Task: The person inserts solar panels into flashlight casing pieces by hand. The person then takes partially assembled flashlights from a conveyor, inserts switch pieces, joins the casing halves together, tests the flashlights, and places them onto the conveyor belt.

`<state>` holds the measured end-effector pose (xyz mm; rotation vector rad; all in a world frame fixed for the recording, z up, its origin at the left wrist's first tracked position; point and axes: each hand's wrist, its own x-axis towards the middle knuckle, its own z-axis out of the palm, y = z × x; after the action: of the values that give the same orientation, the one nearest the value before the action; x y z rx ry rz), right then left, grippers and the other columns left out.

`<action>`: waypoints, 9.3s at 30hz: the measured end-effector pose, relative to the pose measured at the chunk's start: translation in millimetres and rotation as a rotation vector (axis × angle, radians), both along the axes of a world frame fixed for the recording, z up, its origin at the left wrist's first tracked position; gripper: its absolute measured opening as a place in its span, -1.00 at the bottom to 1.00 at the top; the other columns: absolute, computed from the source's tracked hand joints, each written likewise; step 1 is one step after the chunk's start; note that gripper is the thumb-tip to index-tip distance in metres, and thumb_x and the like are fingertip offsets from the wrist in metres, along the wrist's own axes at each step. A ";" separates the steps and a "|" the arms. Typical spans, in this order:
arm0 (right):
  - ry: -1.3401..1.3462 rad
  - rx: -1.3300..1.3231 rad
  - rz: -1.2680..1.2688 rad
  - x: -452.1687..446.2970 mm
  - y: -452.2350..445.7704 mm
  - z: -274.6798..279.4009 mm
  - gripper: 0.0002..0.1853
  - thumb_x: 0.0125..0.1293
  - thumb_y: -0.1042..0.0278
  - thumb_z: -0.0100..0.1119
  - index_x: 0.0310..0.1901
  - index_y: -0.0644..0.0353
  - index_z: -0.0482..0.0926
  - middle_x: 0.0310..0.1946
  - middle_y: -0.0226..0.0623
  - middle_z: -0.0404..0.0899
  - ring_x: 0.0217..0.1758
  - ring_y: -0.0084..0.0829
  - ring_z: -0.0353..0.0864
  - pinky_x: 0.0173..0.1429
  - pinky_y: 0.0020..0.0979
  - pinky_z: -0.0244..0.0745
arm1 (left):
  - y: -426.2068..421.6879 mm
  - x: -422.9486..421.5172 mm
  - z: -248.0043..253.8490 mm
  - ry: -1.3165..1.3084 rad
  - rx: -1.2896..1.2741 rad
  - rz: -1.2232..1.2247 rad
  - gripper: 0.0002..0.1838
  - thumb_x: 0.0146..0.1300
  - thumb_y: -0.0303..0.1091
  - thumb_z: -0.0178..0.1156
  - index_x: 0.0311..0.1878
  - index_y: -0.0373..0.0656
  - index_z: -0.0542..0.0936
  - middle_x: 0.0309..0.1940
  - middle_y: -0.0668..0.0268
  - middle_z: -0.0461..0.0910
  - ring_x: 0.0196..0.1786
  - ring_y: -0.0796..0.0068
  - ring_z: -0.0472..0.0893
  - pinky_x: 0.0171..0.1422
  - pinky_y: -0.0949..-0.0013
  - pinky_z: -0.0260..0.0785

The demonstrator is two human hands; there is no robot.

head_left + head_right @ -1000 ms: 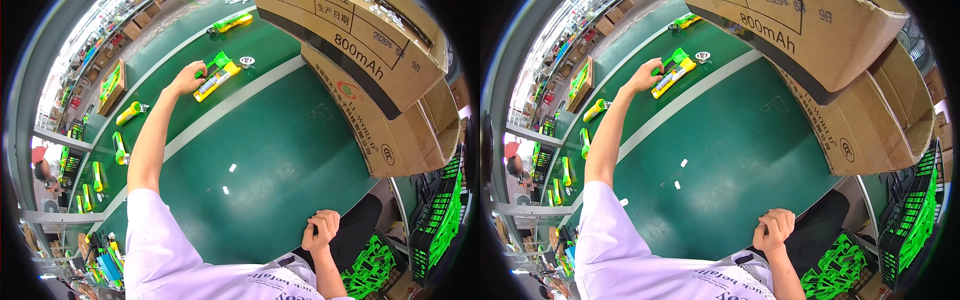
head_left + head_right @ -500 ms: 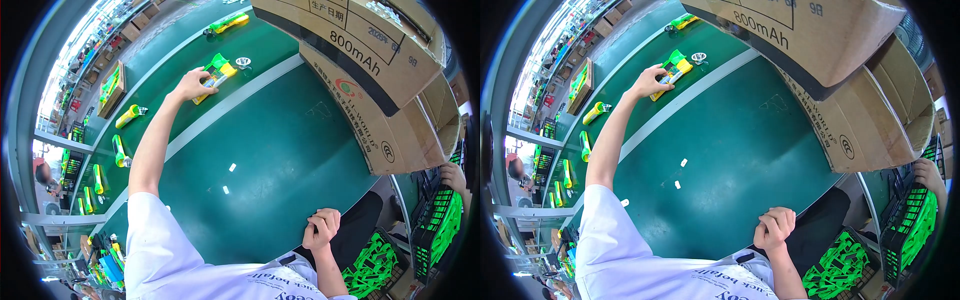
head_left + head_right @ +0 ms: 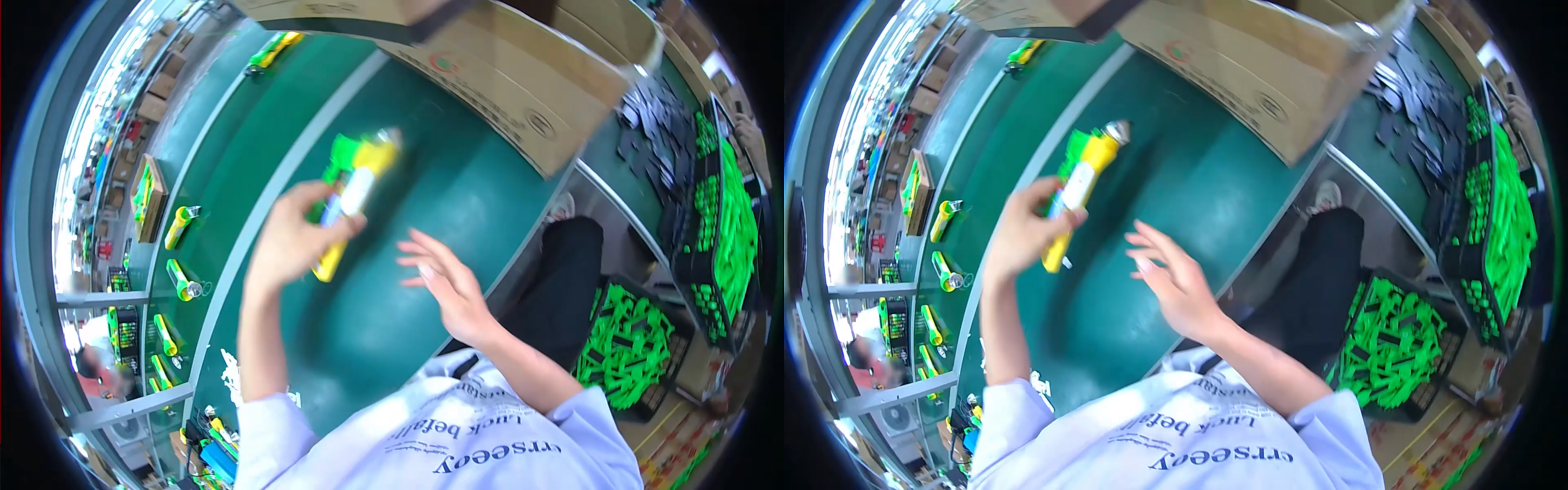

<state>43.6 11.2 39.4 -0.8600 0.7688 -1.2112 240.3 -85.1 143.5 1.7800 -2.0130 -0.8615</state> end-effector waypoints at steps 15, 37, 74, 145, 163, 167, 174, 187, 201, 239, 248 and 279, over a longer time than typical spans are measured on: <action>-0.468 0.338 -0.145 -30.9 52.7 -13.5 -0.59 0.60 0.11 -0.21 0.29 0.16 0.35 0.02 -0.34 0.54 0.05 -0.55 0.54 0.17 -0.43 0.44 | 161.3 -103.1 -63.2 0.088 -0.194 0.035 -0.23 0.11 -0.29 0.44 0.39 -0.17 0.36 0.40 -0.26 0.24 0.37 -0.12 0.42 0.36 0.10 0.34; -0.357 0.285 -0.066 -31.0 67.9 -6.5 -0.47 0.50 0.18 0.08 0.38 0.09 0.18 0.03 -0.30 0.43 0.04 -0.58 0.44 0.04 -0.52 0.40 | 162.7 -80.9 -73.3 1.027 0.331 0.240 -0.38 0.24 -0.54 0.30 0.35 -0.45 0.33 0.23 0.01 0.50 0.27 0.32 0.52 0.36 0.30 0.35; -0.274 0.217 -0.158 -37.1 80.7 9.8 -0.42 0.49 0.15 0.11 0.40 0.10 0.11 0.00 -0.27 0.37 0.11 -0.53 0.42 0.16 -0.43 0.37 | 193.4 -116.3 -74.0 0.923 0.047 0.258 -0.37 0.13 -0.70 0.32 0.28 -0.33 0.34 0.23 0.08 0.42 0.20 0.29 0.54 0.30 0.24 0.43; 0.260 0.190 -0.099 -26.0 79.8 3.8 -0.45 -0.04 0.77 0.14 0.07 0.25 0.35 -0.37 -0.30 0.52 -0.46 -0.45 0.58 -0.37 -0.41 0.54 | 345.7 242.4 -103.1 -0.508 0.091 1.153 -0.68 -0.03 -0.24 0.44 -0.27 -0.29 0.72 -0.41 0.03 0.72 -0.29 0.10 0.73 -0.09 0.22 0.53; 0.149 0.270 -0.010 -38.3 91.7 3.0 -0.34 -0.10 0.70 0.16 0.16 0.35 0.29 -0.38 -0.25 0.50 -0.46 -0.41 0.58 -0.36 -0.37 0.61 | 236.3 70.1 -74.3 -0.307 -0.145 0.515 -0.59 0.08 -0.45 0.36 0.06 -0.17 0.63 -0.20 0.18 0.66 -0.17 0.33 0.66 -0.11 0.29 0.46; 0.073 0.302 0.050 -42.7 92.8 4.0 -0.30 -0.15 0.64 0.23 0.16 0.35 0.30 -0.40 -0.23 0.50 -0.50 -0.38 0.57 -0.40 -0.35 0.60 | 227.4 68.2 -73.8 -0.379 -0.047 0.287 -0.67 0.00 -0.53 0.29 -0.10 -0.21 0.55 -0.30 0.15 0.55 -0.19 0.18 0.59 -0.09 0.21 0.44; -0.181 0.329 0.247 -60.3 91.5 1.6 -0.28 -0.18 0.67 0.23 0.16 0.24 0.32 -0.47 -0.20 0.49 -0.54 -0.33 0.58 -0.49 -0.32 0.49 | 207.7 37.6 -64.3 0.081 0.071 0.190 -0.69 -0.08 -0.67 0.23 -0.20 -0.26 0.51 -0.37 0.25 0.54 -0.32 0.43 0.60 -0.18 0.39 0.49; -0.053 0.336 0.173 -58.3 94.9 14.0 -0.31 -0.16 0.77 0.17 0.13 0.23 0.33 -0.24 -0.29 0.50 -0.30 -0.47 0.59 -0.29 -0.37 0.61 | 179.8 -90.3 -59.7 0.957 0.026 0.055 -0.71 0.04 -0.70 0.32 -0.13 -0.33 0.56 -0.27 0.27 0.61 -0.21 0.50 0.69 -0.05 0.45 0.57; -0.040 0.285 0.145 -57.0 91.9 6.9 -0.28 -0.11 0.77 0.17 0.21 0.26 0.28 -0.28 -0.25 0.52 -0.40 -0.49 0.59 -0.33 -0.40 0.58 | 195.0 -112.5 -72.2 0.558 -0.254 0.149 -0.85 0.20 -0.62 0.30 -0.15 -0.39 0.66 -0.32 0.27 0.64 -0.35 0.59 0.58 -0.26 0.48 0.45; -0.206 0.257 0.385 -63.7 96.6 8.5 -0.27 -0.04 0.71 0.25 0.25 0.27 0.25 -0.32 -0.19 0.52 -0.33 -0.37 0.65 -0.31 -0.24 0.73 | 197.0 -105.0 -70.2 1.137 0.231 0.280 -0.87 0.42 -0.52 0.13 -0.15 -0.44 0.52 -0.46 0.20 0.62 -0.68 0.57 0.56 -0.62 0.47 0.36; -0.016 0.292 0.302 -49.5 98.4 15.1 -0.30 -0.06 0.69 0.26 0.21 0.24 0.28 -0.27 -0.26 0.56 -0.37 -0.43 0.65 -0.33 -0.37 0.65 | 199.1 -105.5 -56.3 0.727 0.069 0.346 -0.73 0.07 -0.39 0.49 -0.31 -0.34 0.59 -0.50 0.40 0.58 -0.54 0.74 0.45 -0.44 0.62 0.29; 0.944 -0.248 -0.106 -39.3 118.1 -12.4 -0.55 -0.04 0.48 0.47 -0.11 0.21 0.46 -0.38 -0.11 0.63 -0.32 -0.24 0.71 -0.19 -0.36 0.57 | 197.9 -111.2 -68.8 0.728 -0.180 0.385 -0.46 0.04 -0.05 0.53 -0.11 -0.25 0.56 -0.34 0.16 0.70 -0.31 0.20 0.72 -0.17 0.27 0.53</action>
<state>4.3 129.3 27.1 -1.6530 1.4416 -0.9671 129.2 112.8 74.7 1.3990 -1.1978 -0.9739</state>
